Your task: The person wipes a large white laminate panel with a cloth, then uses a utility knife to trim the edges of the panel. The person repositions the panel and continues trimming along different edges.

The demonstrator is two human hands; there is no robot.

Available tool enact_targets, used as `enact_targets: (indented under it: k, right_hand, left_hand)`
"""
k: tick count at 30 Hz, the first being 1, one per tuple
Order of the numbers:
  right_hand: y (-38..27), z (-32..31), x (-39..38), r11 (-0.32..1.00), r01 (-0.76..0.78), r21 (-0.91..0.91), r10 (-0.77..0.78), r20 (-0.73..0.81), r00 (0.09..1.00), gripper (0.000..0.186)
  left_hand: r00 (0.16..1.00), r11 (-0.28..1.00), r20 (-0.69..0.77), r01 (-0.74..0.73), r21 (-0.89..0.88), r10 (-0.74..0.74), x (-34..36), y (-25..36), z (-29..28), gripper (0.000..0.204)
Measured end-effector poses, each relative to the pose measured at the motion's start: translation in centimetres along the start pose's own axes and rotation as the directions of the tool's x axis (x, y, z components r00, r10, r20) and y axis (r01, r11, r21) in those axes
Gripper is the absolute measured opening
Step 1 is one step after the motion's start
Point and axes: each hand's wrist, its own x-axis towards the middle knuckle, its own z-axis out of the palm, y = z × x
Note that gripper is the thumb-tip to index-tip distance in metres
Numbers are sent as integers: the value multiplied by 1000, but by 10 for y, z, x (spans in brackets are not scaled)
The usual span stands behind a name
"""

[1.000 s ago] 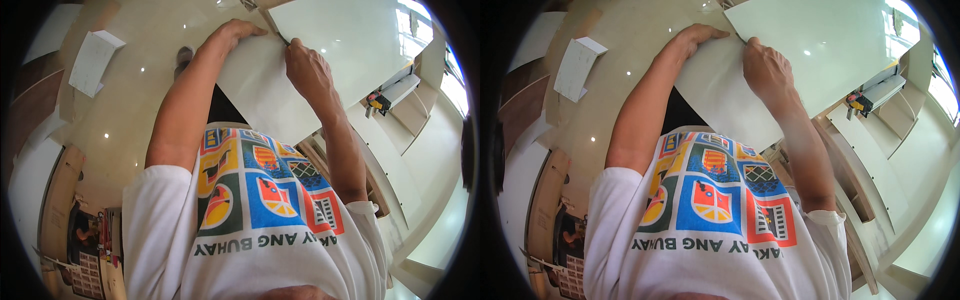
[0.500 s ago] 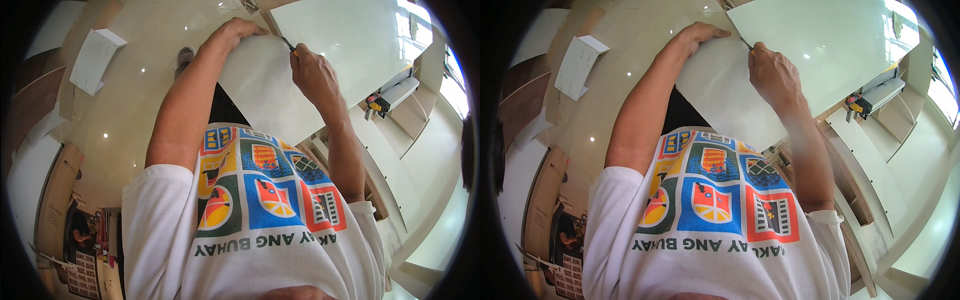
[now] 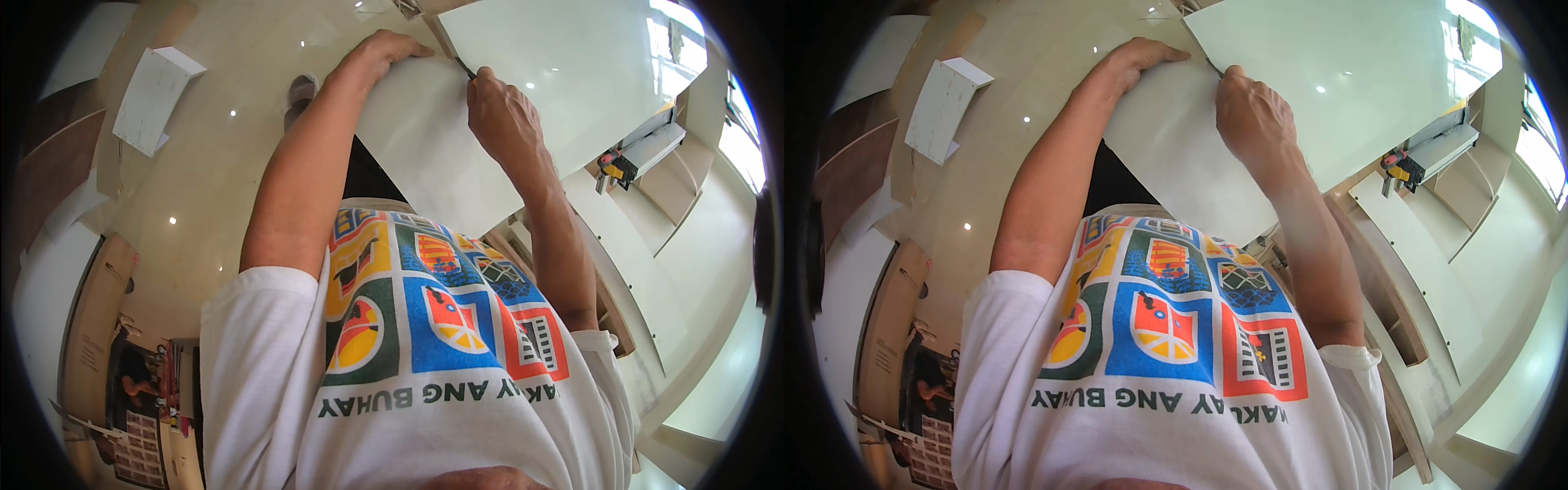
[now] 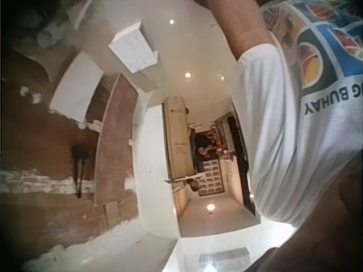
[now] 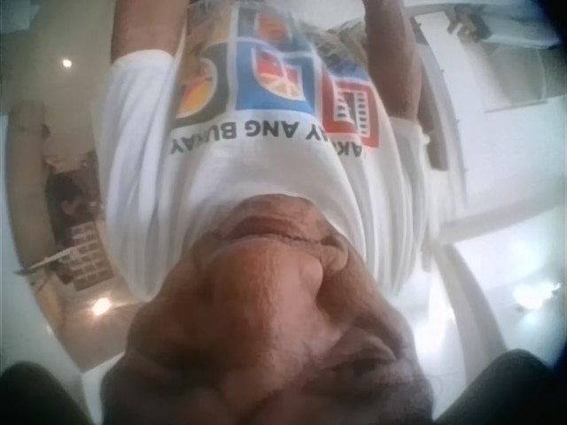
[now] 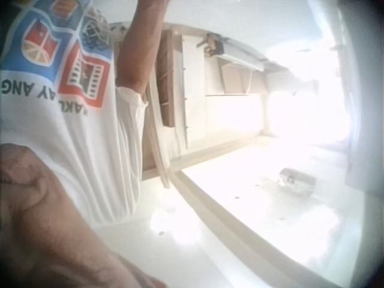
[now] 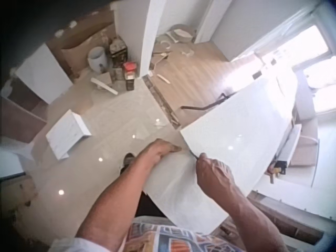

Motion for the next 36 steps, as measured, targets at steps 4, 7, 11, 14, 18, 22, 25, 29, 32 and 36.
enact_targets:
  k: [4, 7, 11, 14, 18, 22, 25, 29, 32, 36]
  right_hand:
    - [-2, 1, 2, 1000, -1, -17, 1, 9, 1000, 18]
    - [-1, -2, -3, 1000, 22, -7, -23, -39, 999, 18]
    - [4, -8, -11, 999, 38, -2, -38, -83, 996, 22]
    - [2, -22, -15, 999, 35, 11, -34, -78, 996, 25]
    - [9, -10, -14, 999, 36, -15, -37, -52, 998, 26]
    - [12, 1, -16, 1000, -2, -19, 2, -39, 999, 26]
    - [4, -6, -19, 998, -49, -39, 50, 25, 998, 25]
    - [6, 1, -15, 999, -35, -36, 36, 25, 999, 23]
    - [3, 3, -9, 998, -38, -51, 40, 46, 998, 19]
    - [6, 9, -5, 998, -30, -51, 31, 22, 999, 15]
  left_hand:
    - [1000, 1000, 12, -1, -17, 1, -3, -3, 4, 49]
    - [998, 999, 60, -18, -46, 21, 9, -10, 3, 53]
    - [1000, 1000, 26, -11, 28, 10, -4, 2, 6, 54]
    - [999, 998, 25, 35, 56, -37, -17, 10, 5, 55]
    - [999, 1000, 51, -7, 6, 6, -5, -1, 5, 56]
    - [1000, 1000, 24, 10, 28, -11, -6, 0, 7, 55]
    - [1000, 999, 18, 7, 35, -7, -3, -2, 5, 55]
    - [1000, 1000, 22, -1, 17, 1, 1, -5, 5, 53]
    - [1000, 999, 29, -10, -43, 11, 8, -12, 4, 53]
    - [1000, 1000, -4, -8, 5, 8, 17, -21, 9, 52]
